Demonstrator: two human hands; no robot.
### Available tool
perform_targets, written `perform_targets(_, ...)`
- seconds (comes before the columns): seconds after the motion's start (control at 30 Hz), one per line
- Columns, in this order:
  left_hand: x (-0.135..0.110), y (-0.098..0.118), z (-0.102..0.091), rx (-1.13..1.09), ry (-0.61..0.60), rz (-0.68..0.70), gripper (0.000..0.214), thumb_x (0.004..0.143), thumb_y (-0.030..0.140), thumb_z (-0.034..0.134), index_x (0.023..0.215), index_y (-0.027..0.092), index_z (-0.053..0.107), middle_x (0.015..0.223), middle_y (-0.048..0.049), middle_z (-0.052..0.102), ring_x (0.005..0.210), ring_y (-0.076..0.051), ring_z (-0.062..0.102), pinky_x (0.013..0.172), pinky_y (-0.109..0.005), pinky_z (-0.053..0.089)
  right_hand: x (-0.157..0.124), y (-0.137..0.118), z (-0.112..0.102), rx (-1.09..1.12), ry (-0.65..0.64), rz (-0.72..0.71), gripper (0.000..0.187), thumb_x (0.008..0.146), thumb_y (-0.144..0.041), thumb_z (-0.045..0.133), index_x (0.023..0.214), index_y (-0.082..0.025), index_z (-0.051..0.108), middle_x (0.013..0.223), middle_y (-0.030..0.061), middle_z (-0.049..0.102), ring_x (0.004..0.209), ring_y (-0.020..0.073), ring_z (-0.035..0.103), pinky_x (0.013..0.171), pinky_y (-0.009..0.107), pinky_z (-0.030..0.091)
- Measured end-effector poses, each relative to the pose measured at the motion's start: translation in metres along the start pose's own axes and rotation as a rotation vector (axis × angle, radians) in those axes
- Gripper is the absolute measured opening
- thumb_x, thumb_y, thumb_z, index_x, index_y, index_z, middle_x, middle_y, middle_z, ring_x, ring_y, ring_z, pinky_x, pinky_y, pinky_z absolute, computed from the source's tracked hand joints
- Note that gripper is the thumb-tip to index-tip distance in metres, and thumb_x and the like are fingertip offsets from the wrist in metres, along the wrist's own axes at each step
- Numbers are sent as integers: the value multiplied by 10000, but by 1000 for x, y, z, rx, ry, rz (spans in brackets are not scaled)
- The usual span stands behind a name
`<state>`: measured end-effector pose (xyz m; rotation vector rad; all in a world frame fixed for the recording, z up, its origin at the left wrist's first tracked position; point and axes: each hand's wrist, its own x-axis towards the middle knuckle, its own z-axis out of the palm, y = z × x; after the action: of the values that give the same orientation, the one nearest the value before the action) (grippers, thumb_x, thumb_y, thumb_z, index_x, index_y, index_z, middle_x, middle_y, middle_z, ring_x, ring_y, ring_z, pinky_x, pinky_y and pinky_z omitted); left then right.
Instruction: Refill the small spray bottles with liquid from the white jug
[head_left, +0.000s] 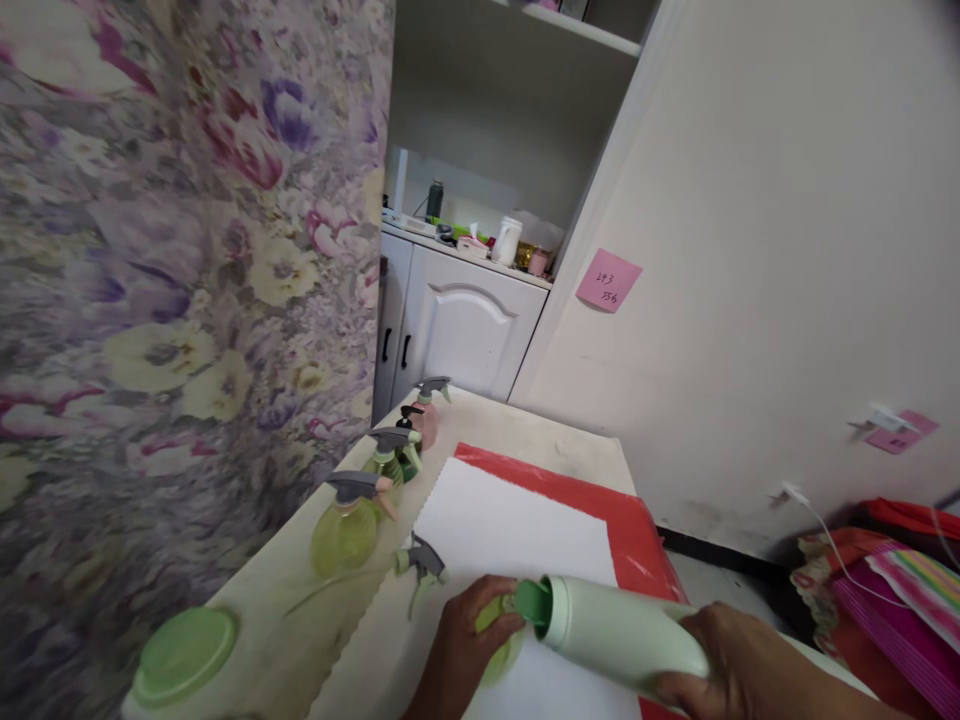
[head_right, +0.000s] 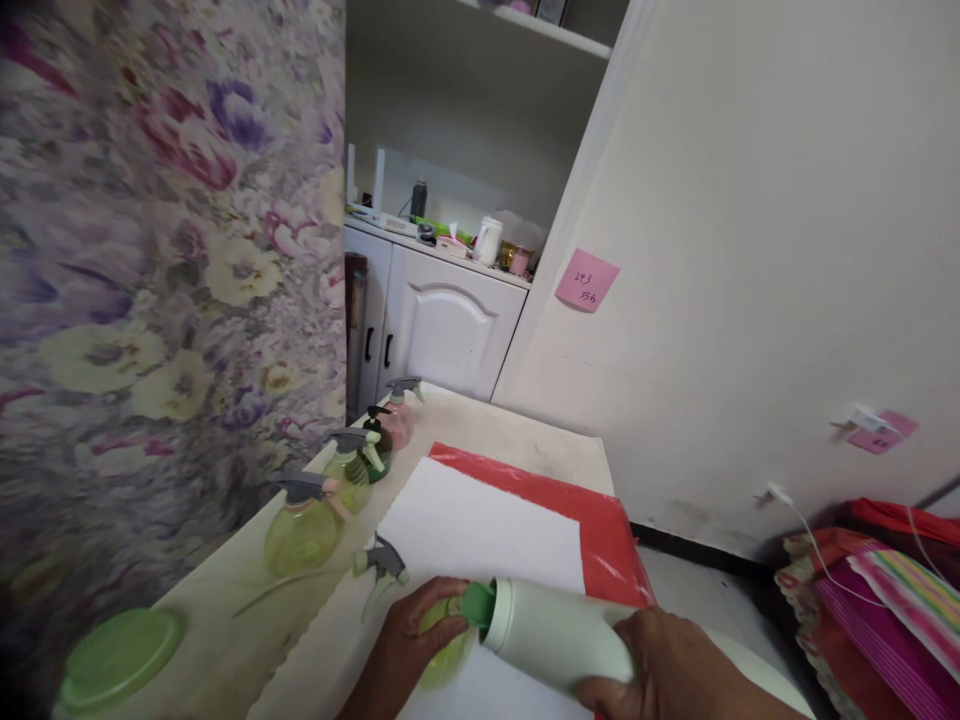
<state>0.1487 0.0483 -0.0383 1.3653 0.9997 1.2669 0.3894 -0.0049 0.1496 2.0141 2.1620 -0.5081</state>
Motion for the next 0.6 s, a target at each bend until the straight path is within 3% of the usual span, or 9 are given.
perform_targets(0.6, 1, 5, -1, -25, -31, 15, 187, 715, 218, 706, 898, 206, 739, 946, -52, 768, 939, -244, 682, 866, -294, 494, 1, 0, -1, 43, -35, -18, 274, 735, -428, 585, 718, -171, 678, 701, 58, 733, 607, 179, 626, 476, 224, 282)
